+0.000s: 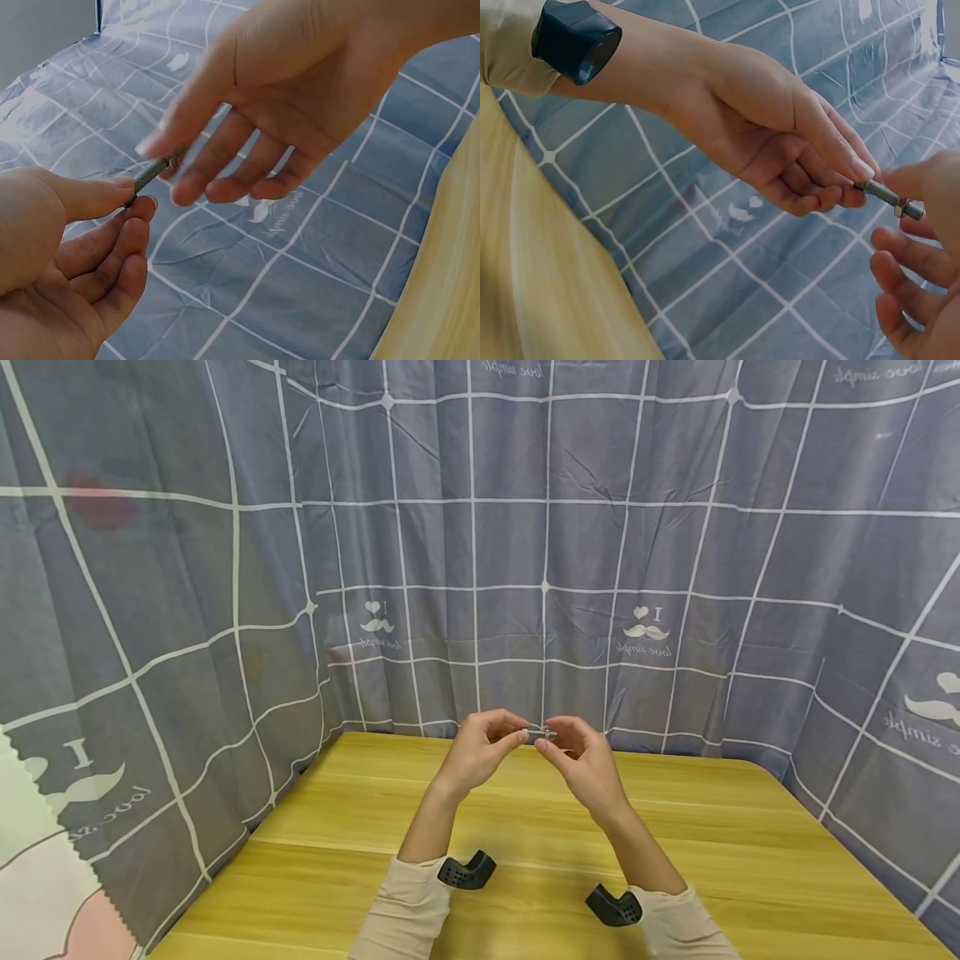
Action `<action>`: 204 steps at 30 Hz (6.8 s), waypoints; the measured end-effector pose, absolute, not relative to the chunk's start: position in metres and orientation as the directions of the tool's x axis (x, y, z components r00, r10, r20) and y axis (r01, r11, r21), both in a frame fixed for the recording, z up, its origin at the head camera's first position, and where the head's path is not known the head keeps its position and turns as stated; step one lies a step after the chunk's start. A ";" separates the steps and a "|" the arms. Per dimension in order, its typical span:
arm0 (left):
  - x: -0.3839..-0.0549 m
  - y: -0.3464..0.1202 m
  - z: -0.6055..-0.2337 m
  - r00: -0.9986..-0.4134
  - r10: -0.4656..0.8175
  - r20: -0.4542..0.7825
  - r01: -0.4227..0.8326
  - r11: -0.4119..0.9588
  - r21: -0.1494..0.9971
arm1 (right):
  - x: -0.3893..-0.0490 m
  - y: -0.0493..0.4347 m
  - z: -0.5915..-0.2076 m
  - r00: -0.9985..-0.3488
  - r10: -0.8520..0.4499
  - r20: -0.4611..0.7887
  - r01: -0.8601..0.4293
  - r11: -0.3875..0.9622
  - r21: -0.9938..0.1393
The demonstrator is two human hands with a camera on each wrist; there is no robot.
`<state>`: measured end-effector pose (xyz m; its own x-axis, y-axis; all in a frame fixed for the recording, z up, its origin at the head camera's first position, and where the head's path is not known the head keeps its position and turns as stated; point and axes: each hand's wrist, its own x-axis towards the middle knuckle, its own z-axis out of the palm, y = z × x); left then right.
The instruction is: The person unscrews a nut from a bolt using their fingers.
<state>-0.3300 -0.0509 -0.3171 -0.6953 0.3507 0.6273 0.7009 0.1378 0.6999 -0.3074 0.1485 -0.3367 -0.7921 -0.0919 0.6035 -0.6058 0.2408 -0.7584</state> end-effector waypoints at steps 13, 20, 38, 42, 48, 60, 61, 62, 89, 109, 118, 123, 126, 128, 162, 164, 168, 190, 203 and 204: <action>-0.329 -0.052 -0.316 -0.683 0.354 0.639 0.714 0.135 0.687 | -0.307 0.148 -0.336 -0.795 -0.103 0.598 -0.604 0.234 -0.762; -0.331 -0.051 -0.317 -0.677 0.357 0.643 0.718 0.132 0.683 | -0.307 0.149 -0.335 -0.788 -0.099 0.607 -0.612 0.229 -0.757; -0.331 -0.051 -0.318 -0.672 0.355 0.650 0.725 0.137 0.675 | -0.307 0.148 -0.337 -0.795 -0.069 0.603 -0.598 0.259 -0.758; -0.331 -0.051 -0.318 -0.673 0.356 0.649 0.724 0.137 0.676 | -0.306 0.147 -0.338 -0.799 -0.061 0.599 -0.590 0.274 -0.759; -0.330 -0.052 -0.318 -0.685 0.349 0.639 0.713 0.140 0.687 | -0.306 0.146 -0.337 -0.787 -0.077 0.612 -0.609 0.259 -0.750; -0.331 -0.053 -0.317 -0.684 0.355 0.638 0.713 0.137 0.688 | -0.307 0.147 -0.337 -0.775 -0.092 0.625 -0.626 0.241 -0.742; -0.331 -0.053 -0.317 -0.684 0.356 0.636 0.712 0.136 0.689 | -0.307 0.147 -0.336 -0.778 -0.091 0.622 -0.623 0.241 -0.744; -0.331 -0.053 -0.317 -0.685 0.358 0.634 0.711 0.138 0.690 | -0.307 0.147 -0.336 -0.781 -0.086 0.619 -0.619 0.243 -0.747; -0.331 -0.054 -0.317 -0.693 0.349 0.631 0.702 0.126 0.701 | -0.307 0.147 -0.336 -0.798 -0.092 0.596 -0.598 0.245 -0.763; -0.330 -0.056 -0.316 -0.683 0.358 0.636 0.708 0.112 0.697 | -0.307 0.147 -0.336 -0.784 -0.104 0.612 -0.619 0.205 -0.758; -0.330 -0.057 -0.315 -0.685 0.354 0.637 0.708 0.117 0.696 | -0.305 0.145 -0.335 -0.734 -0.105 0.671 -0.678 0.140 -0.721; -0.330 -0.056 -0.315 -0.685 0.359 0.634 0.709 0.127 0.694 | -0.306 0.145 -0.334 -0.759 -0.079 0.647 -0.650 0.153 -0.744; -0.330 -0.056 -0.316 -0.683 0.360 0.635 0.711 0.128 0.692 | -0.307 0.145 -0.335 -0.797 -0.069 0.600 -0.599 0.212 -0.772; -0.330 -0.056 -0.316 -0.684 0.361 0.634 0.709 0.127 0.693 | -0.308 0.145 -0.336 -0.814 -0.071 0.577 -0.575 0.236 -0.783; -0.332 -0.057 -0.317 -0.676 0.354 0.646 0.719 0.124 0.684 | -0.306 0.146 -0.335 -0.808 -0.088 0.583 -0.587 0.199 -0.785; -0.332 -0.057 -0.317 -0.674 0.356 0.647 0.720 0.120 0.684 | -0.306 0.146 -0.335 -0.814 -0.083 0.576 -0.579 0.200 -0.790; -0.332 -0.057 -0.315 -0.676 0.354 0.646 0.719 0.124 0.684 | -0.306 0.145 -0.334 -0.814 -0.063 0.577 -0.577 0.200 -0.792; -0.331 -0.057 -0.315 -0.681 0.346 0.645 0.714 0.114 0.691 | -0.305 0.143 -0.334 -0.806 -0.067 0.589 -0.589 0.196 -0.784; -0.331 -0.058 -0.314 -0.673 0.357 0.648 0.719 0.111 0.686 | -0.305 0.144 -0.333 -0.810 -0.041 0.585 -0.579 0.210 -0.788; -0.331 -0.058 -0.314 -0.674 0.355 0.648 0.719 0.112 0.686 | -0.304 0.144 -0.333 -0.806 -0.045 0.590 -0.586 0.204 -0.785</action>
